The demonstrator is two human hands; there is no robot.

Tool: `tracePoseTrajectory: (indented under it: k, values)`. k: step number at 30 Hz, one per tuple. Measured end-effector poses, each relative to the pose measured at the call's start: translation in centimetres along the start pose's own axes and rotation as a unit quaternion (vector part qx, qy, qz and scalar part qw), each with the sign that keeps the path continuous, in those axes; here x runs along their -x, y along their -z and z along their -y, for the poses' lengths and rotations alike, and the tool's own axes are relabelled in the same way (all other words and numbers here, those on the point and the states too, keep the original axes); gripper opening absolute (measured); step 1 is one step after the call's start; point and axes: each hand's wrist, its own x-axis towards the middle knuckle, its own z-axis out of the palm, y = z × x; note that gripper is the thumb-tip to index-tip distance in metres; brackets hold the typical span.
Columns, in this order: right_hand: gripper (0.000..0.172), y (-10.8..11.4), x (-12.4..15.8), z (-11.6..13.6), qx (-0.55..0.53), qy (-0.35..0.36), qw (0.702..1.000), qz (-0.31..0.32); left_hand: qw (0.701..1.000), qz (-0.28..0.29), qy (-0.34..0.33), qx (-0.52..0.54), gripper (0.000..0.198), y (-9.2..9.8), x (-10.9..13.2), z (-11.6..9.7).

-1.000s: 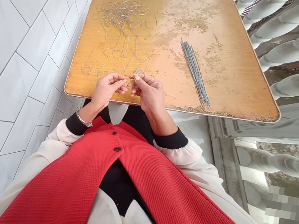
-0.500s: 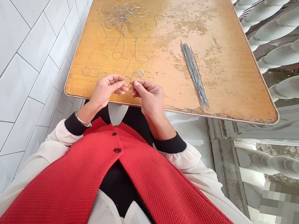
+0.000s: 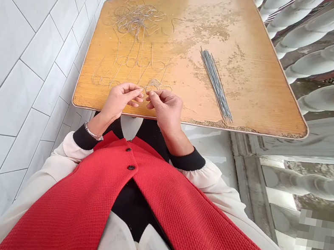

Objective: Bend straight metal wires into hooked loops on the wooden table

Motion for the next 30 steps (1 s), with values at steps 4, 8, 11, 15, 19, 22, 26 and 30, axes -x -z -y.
tracePoseTrajectory:
  k: [4,8,11,15,19,22,26,30]
  values:
    - [0.036,0.0,0.2,0.0,-0.017,0.002,1.000,0.019,1.000,-0.004,-0.012,0.003,0.016,0.0,-0.1,0.1]
    - [0.042,0.7,0.8,-0.7,-0.010,0.035,0.999,0.019,1.000,-0.001,0.001,-0.021,0.021,0.0,-0.2,-0.4]
    - [0.036,2.4,1.4,-1.9,0.068,0.117,0.990,-0.038,0.997,0.024,0.031,-0.061,0.025,-0.8,-1.1,-1.3]
    - [0.026,5.7,1.5,-3.5,0.201,0.186,0.956,-0.105,0.986,0.080,0.084,-0.123,0.032,-3.8,-3.8,-2.3]
    - [0.021,8.4,0.3,-4.4,0.294,0.175,0.931,-0.125,0.968,0.120,0.141,-0.169,0.036,-7.7,-6.3,-2.7]
    - [0.020,9.5,-1.2,-4.6,0.340,0.171,0.918,-0.110,0.956,0.115,0.185,-0.197,0.034,-9.7,-7.2,-3.0]
    - [0.019,10.0,-2.3,-4.9,0.411,0.176,0.891,-0.074,0.951,0.108,0.172,-0.234,0.027,-9.6,-7.3,-3.4]
    - [0.028,9.6,-2.4,-4.9,0.449,0.180,0.874,-0.051,0.949,0.098,0.024,-0.300,0.011,-5.2,-6.7,-3.0]
